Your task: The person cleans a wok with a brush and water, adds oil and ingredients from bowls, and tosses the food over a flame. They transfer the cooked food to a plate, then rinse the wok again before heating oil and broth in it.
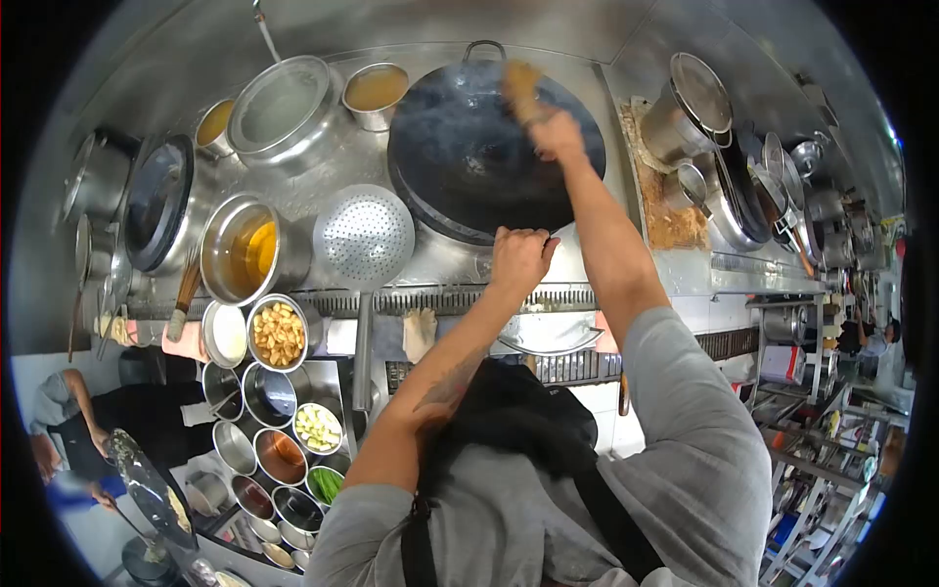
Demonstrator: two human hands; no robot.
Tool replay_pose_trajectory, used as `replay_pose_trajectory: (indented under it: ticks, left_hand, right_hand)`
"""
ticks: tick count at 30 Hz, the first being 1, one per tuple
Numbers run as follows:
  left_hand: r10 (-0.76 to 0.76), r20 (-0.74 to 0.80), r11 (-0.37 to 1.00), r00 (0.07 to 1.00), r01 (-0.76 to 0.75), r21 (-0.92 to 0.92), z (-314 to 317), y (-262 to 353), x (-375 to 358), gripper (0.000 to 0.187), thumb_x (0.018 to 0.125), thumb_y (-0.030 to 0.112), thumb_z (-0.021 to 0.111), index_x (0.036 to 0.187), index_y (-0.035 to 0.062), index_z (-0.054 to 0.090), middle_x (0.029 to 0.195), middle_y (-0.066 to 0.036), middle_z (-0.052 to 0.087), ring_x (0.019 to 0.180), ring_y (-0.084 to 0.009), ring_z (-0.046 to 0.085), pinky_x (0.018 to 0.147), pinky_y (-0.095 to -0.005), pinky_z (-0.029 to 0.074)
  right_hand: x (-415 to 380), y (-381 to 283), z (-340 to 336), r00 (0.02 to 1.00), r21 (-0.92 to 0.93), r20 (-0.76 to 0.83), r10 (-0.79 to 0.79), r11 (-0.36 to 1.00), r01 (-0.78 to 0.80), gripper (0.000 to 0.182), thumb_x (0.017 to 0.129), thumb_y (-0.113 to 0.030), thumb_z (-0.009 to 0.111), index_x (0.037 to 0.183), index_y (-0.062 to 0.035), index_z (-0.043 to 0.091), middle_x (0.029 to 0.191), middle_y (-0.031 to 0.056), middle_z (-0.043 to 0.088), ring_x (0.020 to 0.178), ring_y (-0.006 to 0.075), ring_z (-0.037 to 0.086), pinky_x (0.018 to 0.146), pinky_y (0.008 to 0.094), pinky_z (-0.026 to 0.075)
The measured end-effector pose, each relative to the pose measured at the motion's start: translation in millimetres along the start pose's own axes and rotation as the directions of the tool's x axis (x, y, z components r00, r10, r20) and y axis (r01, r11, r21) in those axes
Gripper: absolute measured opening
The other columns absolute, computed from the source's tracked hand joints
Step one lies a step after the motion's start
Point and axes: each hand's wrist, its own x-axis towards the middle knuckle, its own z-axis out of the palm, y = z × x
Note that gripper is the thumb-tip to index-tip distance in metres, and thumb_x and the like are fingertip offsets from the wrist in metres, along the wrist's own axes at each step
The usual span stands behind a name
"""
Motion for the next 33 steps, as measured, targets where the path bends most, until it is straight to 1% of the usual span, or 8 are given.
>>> replay_pose_trajectory:
  ticks: [6, 9, 11, 13, 17, 19, 22, 33]
  left_hand:
    - [-0.019, -0.020, 1.000, 1.000, 0.019, 0.012, -3.6, 5.5, 1.4, 0.021, 0.085, 0.025, 0.070, 0.083, 0.0043, 0.074, 0.080, -0.014, 0.071, 0.074, -0.0296, 0.068, 0.076, -0.0420, 0.044]
    - [-0.022, -0.019, 1.000, 1.000, 0.022, -0.005, -6.5, 10.7, 0.7, 0.021, 0.085, 0.025, 0.071, 0.084, 0.0040, 0.074, 0.079, -0.016, 0.071, 0.073, -0.0320, 0.067, 0.076, -0.0427, 0.045]
    - [-0.049, 0.010, 0.998, 0.999, 0.049, 0.041, -5.5, 11.5, 1.4, 0.022, 0.086, 0.025, 0.070, 0.084, 0.0040, 0.074, 0.078, -0.015, 0.071, 0.071, -0.0329, 0.067, 0.076, -0.0435, 0.046]
    - [-0.032, -0.010, 0.999, 0.999, 0.032, 0.016, -3.9, 8.5, -7.0, 0.022, 0.085, 0.026, 0.071, 0.085, 0.0041, 0.074, 0.077, -0.015, 0.071, 0.070, -0.0334, 0.067, 0.076, -0.0438, 0.046]
    - [-0.018, -0.065, 1.000, 0.998, 0.018, -0.008, -1.6, 8.6, 1.3, 0.024, 0.084, 0.027, 0.073, 0.087, 0.0036, 0.075, 0.079, -0.017, 0.072, 0.070, -0.0343, 0.068, 0.078, -0.0433, 0.048]
    - [-0.025, -0.042, 1.000, 0.999, 0.025, 0.006, -1.4, 12.1, -0.7, 0.024, 0.084, 0.027, 0.073, 0.089, 0.0035, 0.075, 0.080, -0.017, 0.072, 0.071, -0.0343, 0.068, 0.079, -0.0427, 0.048]
    - [-0.031, -0.036, 1.000, 0.999, 0.031, 0.004, 0.6, 10.6, -2.4, 0.025, 0.084, 0.027, 0.073, 0.093, 0.0036, 0.075, 0.081, -0.018, 0.072, 0.072, -0.0343, 0.069, 0.081, -0.0427, 0.049]
    - [0.037, -0.113, 0.999, 0.993, -0.040, -0.027, -4.8, 18.2, 4.2, 0.026, 0.079, 0.021, 0.077, 0.093, -0.0006, 0.074, 0.084, -0.017, 0.066, 0.074, -0.0321, 0.067, 0.071, -0.0405, 0.053]
  right_hand:
    - [-52.0, -5.0, -48.8, 0.727, 0.093, 0.660, -0.189, 0.981, 0.170, 0.052, 0.083, -0.037, 0.067, 0.131, -0.0190, 0.064, 0.075, 0.0131, 0.069, 0.057, 0.0201, 0.069, 0.051, 0.0323, 0.056]
    - [24.6, 33.6, -33.2, 0.984, -0.387, 0.045, -0.174, 0.905, 0.178, 0.048, 0.085, -0.039, 0.063, 0.125, -0.0141, 0.067, 0.078, 0.0141, 0.071, 0.058, 0.0215, 0.069, 0.052, 0.0356, 0.055]
    - [10.1, 16.5, -33.3, 0.907, 0.147, -0.422, -0.016, 0.985, 0.085, 0.046, 0.086, -0.039, 0.062, 0.124, -0.0140, 0.068, 0.077, 0.0152, 0.070, 0.061, 0.0227, 0.069, 0.059, 0.0371, 0.056]
    - [6.7, 13.9, -1.8, 0.940, 0.144, 0.340, 0.028, 0.986, -0.082, 0.049, 0.087, -0.041, 0.065, 0.129, -0.0147, 0.065, 0.074, 0.0152, 0.069, 0.057, 0.0219, 0.067, 0.060, 0.0360, 0.055]
    - [-95.6, -24.2, -34.7, 0.683, 0.255, 0.554, -0.476, 0.878, 0.404, 0.052, 0.082, -0.042, 0.069, 0.129, -0.0182, 0.066, 0.095, 0.0167, 0.071, 0.072, 0.0207, 0.068, 0.055, 0.0349, 0.058]
    - [-52.8, 11.0, -57.9, 0.669, 0.051, 0.713, -0.209, 0.967, 0.248, 0.051, 0.084, -0.046, 0.065, 0.127, -0.0195, 0.067, 0.110, 0.0135, 0.069, 0.082, 0.0184, 0.065, 0.053, 0.0367, 0.057]
    - [16.4, 24.5, -74.8, 0.975, -0.255, -0.060, -0.214, 0.948, 0.192, 0.052, 0.085, -0.054, 0.057, 0.106, -0.0090, 0.075, 0.100, 0.0167, 0.073, 0.091, 0.0227, 0.071, 0.061, 0.0390, 0.057]
    - [1.3, 11.2, -60.7, 0.898, -0.134, 0.414, -0.150, 0.965, 0.224, 0.038, 0.082, -0.033, 0.065, 0.106, -0.0040, 0.072, 0.103, 0.0186, 0.072, 0.087, 0.0299, 0.071, 0.073, 0.0400, 0.058]
